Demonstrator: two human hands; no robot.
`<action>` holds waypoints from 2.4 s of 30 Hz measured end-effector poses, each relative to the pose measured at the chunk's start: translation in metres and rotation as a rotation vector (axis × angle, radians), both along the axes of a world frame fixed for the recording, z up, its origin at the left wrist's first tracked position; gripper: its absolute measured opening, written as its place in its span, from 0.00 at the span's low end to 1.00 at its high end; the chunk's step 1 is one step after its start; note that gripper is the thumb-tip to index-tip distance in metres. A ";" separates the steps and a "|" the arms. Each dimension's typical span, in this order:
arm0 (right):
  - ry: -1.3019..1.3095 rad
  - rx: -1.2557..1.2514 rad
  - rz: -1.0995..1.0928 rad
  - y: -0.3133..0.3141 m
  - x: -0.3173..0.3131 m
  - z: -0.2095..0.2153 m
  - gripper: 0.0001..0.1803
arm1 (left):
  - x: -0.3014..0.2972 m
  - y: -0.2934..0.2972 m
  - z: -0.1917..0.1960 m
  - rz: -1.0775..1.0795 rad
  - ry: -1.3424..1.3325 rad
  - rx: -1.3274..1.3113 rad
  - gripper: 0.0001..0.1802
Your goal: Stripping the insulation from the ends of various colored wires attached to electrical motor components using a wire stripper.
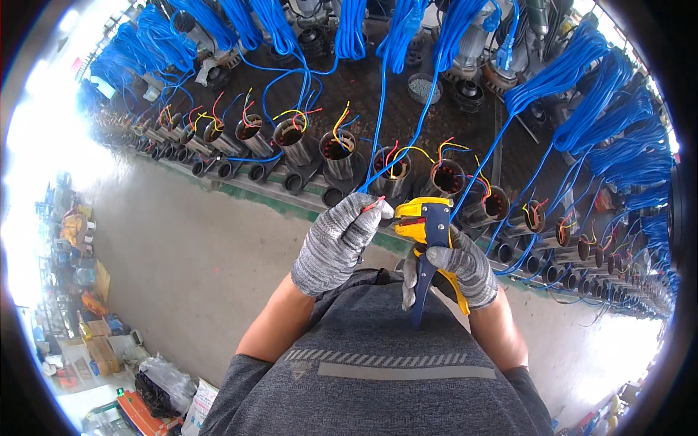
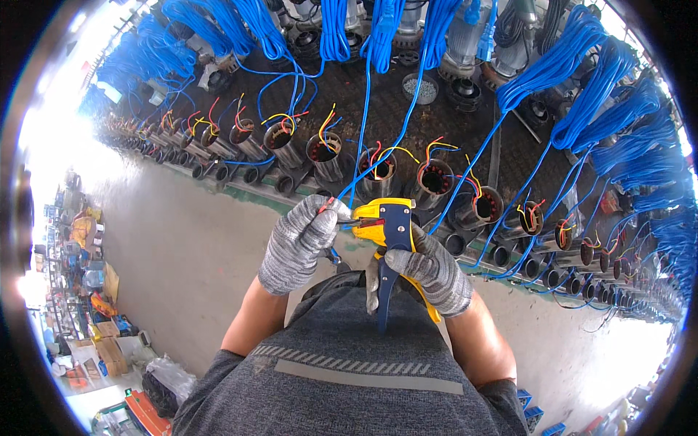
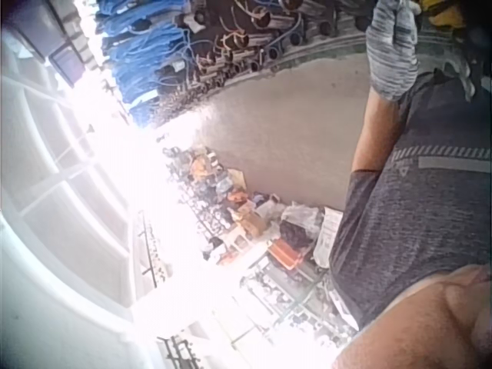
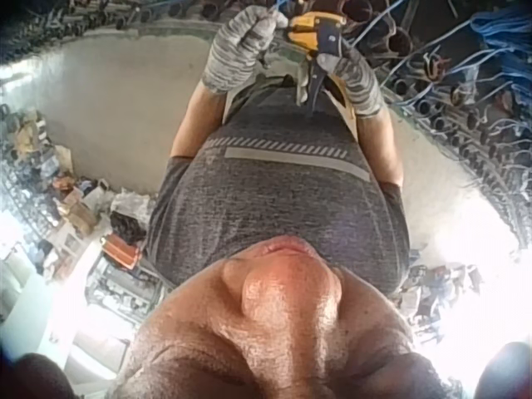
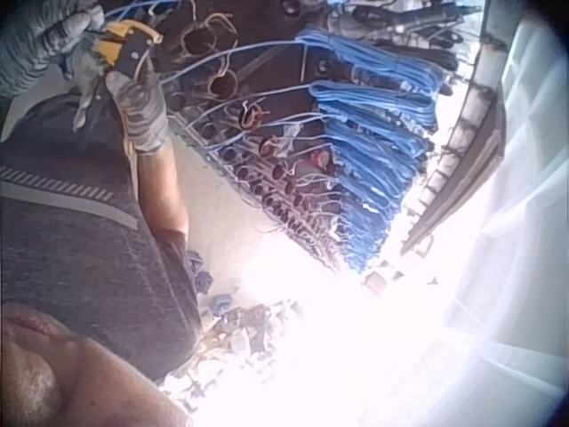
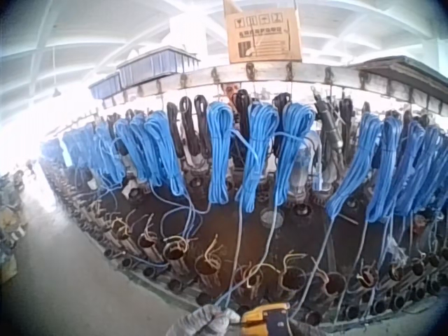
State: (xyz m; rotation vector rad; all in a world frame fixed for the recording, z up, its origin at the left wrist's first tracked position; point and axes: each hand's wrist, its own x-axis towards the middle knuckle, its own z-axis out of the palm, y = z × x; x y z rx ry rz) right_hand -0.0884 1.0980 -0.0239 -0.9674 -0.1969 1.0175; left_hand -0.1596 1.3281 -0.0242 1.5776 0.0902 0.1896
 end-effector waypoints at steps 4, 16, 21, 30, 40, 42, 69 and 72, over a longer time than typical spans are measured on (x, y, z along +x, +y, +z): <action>-0.028 -0.008 -0.010 0.004 -0.002 0.003 0.44 | -0.002 0.001 0.000 0.000 0.005 0.016 0.14; -0.019 -0.025 0.041 -0.001 0.003 -0.001 0.37 | -0.003 0.001 -0.001 -0.005 0.045 -0.032 0.14; 0.004 -0.099 -0.024 -0.003 0.000 0.008 0.40 | -0.003 -0.001 -0.003 -0.013 0.065 -0.086 0.13; 0.121 0.292 -0.179 -0.012 0.020 -0.022 0.42 | 0.002 -0.003 -0.016 -0.082 0.144 -0.553 0.13; -0.267 -0.006 0.126 -0.018 0.014 -0.082 0.41 | -0.003 -0.046 -0.019 -0.529 -0.004 -0.628 0.19; -0.095 -0.078 0.173 -0.028 0.016 -0.076 0.42 | 0.003 -0.044 -0.017 -0.553 0.055 -0.685 0.19; 0.125 -0.359 -0.178 0.003 -0.068 -0.123 0.44 | -0.006 0.074 -0.298 0.050 0.590 -0.667 0.11; 0.178 -0.154 -0.111 0.045 -0.066 -0.133 0.43 | -0.018 0.087 -0.222 0.057 0.354 -0.930 0.14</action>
